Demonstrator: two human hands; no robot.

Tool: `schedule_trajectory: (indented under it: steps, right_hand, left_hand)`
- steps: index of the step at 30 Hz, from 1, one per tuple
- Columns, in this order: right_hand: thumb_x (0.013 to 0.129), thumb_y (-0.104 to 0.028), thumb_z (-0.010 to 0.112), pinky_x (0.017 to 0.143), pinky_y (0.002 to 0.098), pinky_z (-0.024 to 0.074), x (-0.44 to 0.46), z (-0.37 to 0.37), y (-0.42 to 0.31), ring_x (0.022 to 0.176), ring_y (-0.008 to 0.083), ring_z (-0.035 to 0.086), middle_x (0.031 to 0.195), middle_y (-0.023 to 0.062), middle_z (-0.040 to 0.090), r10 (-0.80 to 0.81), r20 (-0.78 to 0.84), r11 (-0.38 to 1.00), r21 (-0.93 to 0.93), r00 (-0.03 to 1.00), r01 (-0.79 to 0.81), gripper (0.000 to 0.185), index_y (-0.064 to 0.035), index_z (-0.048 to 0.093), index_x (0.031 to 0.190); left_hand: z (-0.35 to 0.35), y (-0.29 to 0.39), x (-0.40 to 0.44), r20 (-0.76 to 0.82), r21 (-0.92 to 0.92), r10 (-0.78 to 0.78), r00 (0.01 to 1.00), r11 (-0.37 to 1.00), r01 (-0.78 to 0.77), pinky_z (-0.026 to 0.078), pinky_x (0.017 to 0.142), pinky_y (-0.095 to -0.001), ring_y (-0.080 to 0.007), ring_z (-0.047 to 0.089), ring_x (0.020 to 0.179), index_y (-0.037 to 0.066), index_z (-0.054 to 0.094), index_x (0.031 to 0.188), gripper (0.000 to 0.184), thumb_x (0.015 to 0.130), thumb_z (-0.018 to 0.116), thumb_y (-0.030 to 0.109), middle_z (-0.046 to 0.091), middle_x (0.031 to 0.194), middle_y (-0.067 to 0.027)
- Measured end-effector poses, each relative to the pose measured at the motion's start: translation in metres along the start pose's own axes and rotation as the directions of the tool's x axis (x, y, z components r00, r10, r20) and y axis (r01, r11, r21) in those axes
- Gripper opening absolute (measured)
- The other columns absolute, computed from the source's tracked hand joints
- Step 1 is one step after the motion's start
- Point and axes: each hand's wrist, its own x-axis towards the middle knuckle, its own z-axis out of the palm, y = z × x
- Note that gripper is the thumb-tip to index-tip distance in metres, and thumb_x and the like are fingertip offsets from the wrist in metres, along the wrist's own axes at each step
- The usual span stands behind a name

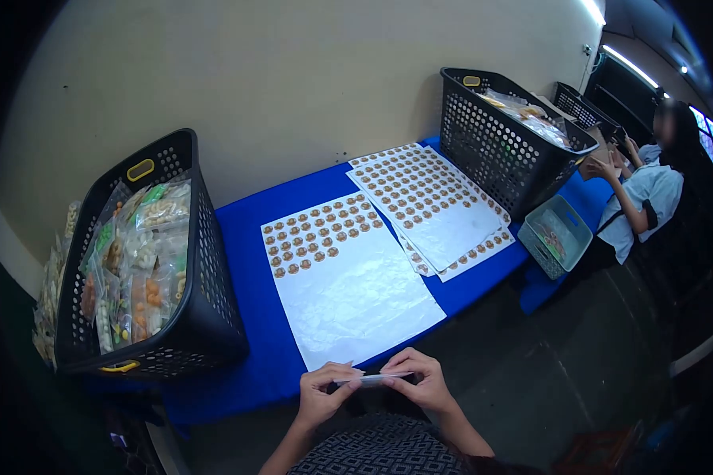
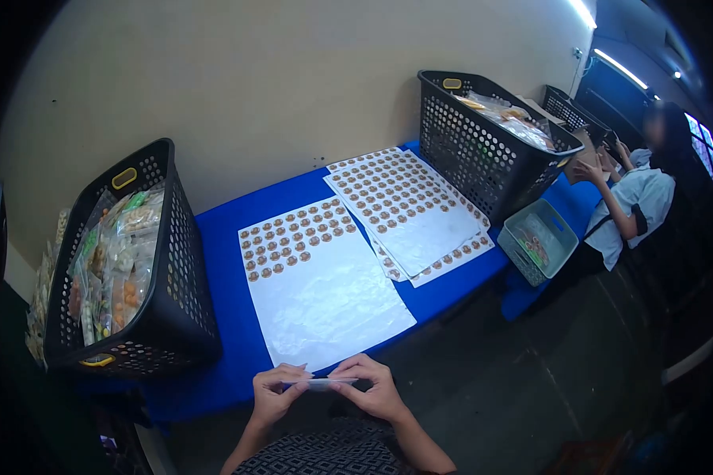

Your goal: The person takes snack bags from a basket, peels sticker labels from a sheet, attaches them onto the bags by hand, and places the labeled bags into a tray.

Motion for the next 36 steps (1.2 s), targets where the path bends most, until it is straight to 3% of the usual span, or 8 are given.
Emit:
schedule_trajectory:
  steps: [7,10,13,17,20,24,27,36]
  right_hand:
    - [0.080,-0.007,0.053,0.067,0.0242,0.0450,-0.009,-0.002,-0.006,0.079,0.0125,0.055,0.088,0.0093,0.059,0.077,-0.066,0.985,0.163,0.995,-0.066,0.013,-0.0011,0.060,0.090]
    - [0.084,-0.010,0.048,0.070,0.0237,0.0449,-0.014,-0.008,0.003,0.077,0.0127,0.056,0.091,0.0117,0.059,0.224,-0.269,0.951,0.270,0.937,-0.150,0.015,0.0007,0.056,0.091]
    - [0.087,-0.013,0.044,0.069,0.0259,0.0479,-0.015,-0.017,0.002,0.077,0.0134,0.057,0.092,0.0127,0.058,0.263,-0.397,0.935,0.331,0.879,-0.130,0.018,0.0015,0.051,0.095]
    - [0.088,-0.015,0.041,0.069,0.0271,0.0493,-0.023,-0.036,0.004,0.079,0.0143,0.057,0.093,0.0141,0.058,0.317,-0.417,0.890,0.441,0.852,-0.115,0.020,0.0011,0.046,0.099]
    - [0.087,-0.014,0.042,0.070,0.0268,0.0487,-0.033,-0.056,0.001,0.082,0.0150,0.056,0.093,0.0147,0.058,0.310,-0.340,0.873,0.471,0.888,-0.125,0.020,0.0007,0.045,0.101]
    - [0.083,-0.014,0.051,0.072,0.0254,0.0471,-0.043,-0.080,-0.002,0.084,0.0146,0.055,0.092,0.0137,0.058,0.219,-0.315,0.888,0.456,0.924,-0.055,0.027,-0.0001,0.043,0.105]
    - [0.078,-0.012,0.059,0.071,0.0248,0.0465,-0.051,-0.094,-0.005,0.086,0.0128,0.055,0.091,0.0112,0.058,0.240,-0.245,0.938,0.306,0.939,-0.159,0.038,-0.0001,0.040,0.109]
    - [0.076,-0.015,0.062,0.067,0.0199,0.0436,-0.075,-0.151,0.013,0.074,0.0056,0.053,0.082,0.0040,0.058,0.325,-0.253,0.915,0.329,0.911,-0.235,0.029,0.0009,0.051,0.098]
  left_hand:
    - [0.003,-0.002,0.002,0.087,-0.251,-0.002,0.996,0.968,0.024,0.040,0.086,-0.0368,-0.0192,0.056,0.083,-0.002,0.061,0.084,0.011,0.074,0.057,0.001,0.060,0.087,-0.0140]
    - [0.021,0.000,0.004,-0.183,-0.296,-0.115,0.976,0.954,0.057,0.039,0.085,-0.0331,-0.0194,0.054,0.090,-0.003,0.056,0.096,0.023,0.074,0.057,0.002,0.056,0.095,-0.0135]
    - [0.021,-0.004,0.010,0.092,-0.022,-0.083,0.992,0.996,0.086,0.037,0.087,-0.0338,-0.0232,0.050,0.097,-0.003,0.041,0.114,0.050,0.072,0.062,0.012,0.052,0.099,-0.0134]
    - [0.051,-0.002,0.017,0.087,0.332,-0.107,0.990,0.940,0.073,0.041,0.081,-0.0325,-0.0240,0.051,0.093,-0.001,0.032,0.122,0.075,0.063,0.071,0.022,0.052,0.099,-0.0144]
    - [0.066,-0.002,0.024,0.122,0.238,-0.352,0.928,0.918,0.317,0.039,0.082,-0.0316,-0.0205,0.054,0.089,-0.001,0.036,0.120,0.076,0.061,0.074,0.029,0.058,0.089,-0.0122]
    - [0.089,-0.009,0.028,0.301,0.210,-0.464,0.833,0.885,0.416,0.044,0.063,-0.0234,-0.0087,0.054,0.067,-0.002,0.053,0.098,0.041,0.068,0.069,0.020,0.059,0.076,-0.0043]
    - [0.119,-0.003,0.029,0.195,0.123,-0.479,0.856,0.878,0.463,0.042,0.055,-0.0189,-0.0049,0.052,0.063,-0.001,0.054,0.086,0.027,0.072,0.066,0.018,0.058,0.072,-0.0028]
    - [0.194,-0.021,0.031,0.149,0.076,-0.469,0.871,0.883,0.463,0.042,0.059,-0.0202,-0.0066,0.052,0.067,0.001,0.051,0.085,0.024,0.077,0.061,0.022,0.056,0.073,-0.0021]
